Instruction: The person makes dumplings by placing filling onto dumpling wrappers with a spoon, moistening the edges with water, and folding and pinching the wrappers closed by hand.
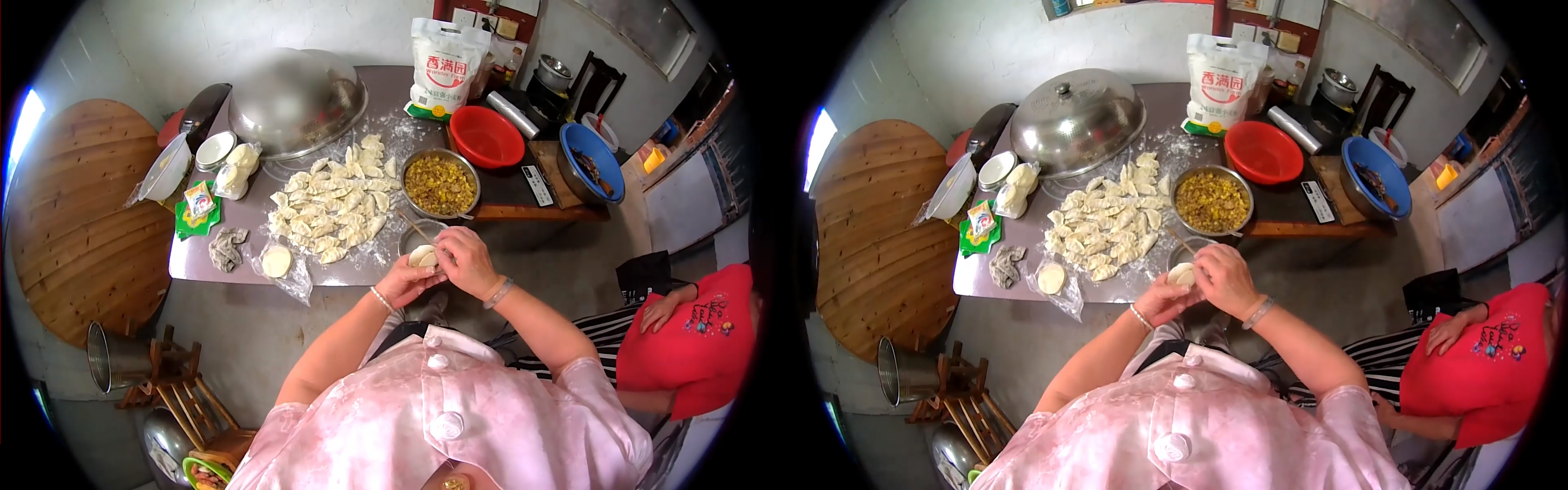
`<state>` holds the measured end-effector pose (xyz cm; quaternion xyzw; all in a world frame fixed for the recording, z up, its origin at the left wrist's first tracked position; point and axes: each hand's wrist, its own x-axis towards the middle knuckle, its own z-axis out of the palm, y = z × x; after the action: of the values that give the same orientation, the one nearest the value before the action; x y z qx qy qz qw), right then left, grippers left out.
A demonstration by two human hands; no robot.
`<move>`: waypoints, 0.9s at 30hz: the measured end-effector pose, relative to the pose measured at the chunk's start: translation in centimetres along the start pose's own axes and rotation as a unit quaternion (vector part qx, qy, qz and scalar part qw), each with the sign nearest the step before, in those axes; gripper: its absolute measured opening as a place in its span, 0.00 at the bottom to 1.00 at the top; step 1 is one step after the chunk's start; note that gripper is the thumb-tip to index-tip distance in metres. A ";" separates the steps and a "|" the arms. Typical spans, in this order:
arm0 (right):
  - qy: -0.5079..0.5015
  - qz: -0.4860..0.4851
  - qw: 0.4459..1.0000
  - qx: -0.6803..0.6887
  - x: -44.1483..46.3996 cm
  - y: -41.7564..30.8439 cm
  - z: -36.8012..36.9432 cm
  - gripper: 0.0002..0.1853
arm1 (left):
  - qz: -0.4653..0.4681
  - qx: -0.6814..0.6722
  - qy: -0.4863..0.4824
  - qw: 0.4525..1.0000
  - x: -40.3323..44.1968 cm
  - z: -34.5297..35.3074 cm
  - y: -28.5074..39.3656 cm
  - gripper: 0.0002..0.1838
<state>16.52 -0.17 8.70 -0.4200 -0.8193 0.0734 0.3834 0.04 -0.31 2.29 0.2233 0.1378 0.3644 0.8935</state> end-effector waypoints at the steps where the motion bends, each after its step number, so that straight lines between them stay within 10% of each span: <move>1: 0.000 0.003 1.000 -0.001 0.0 -0.1 0.0 0.04 | -0.003 0.012 0.001 1.000 0.0 0.0 0.0 0.25; 27: -0.111 0.221 0.936 0.251 -0.8 1.3 -0.3 0.11 | -0.040 0.075 0.036 0.996 0.5 1.2 0.3 0.17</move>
<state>17.83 0.01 7.95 -0.4692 -0.6981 0.4058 0.3575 0.71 -0.07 3.45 0.2705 0.2060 0.3246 0.8826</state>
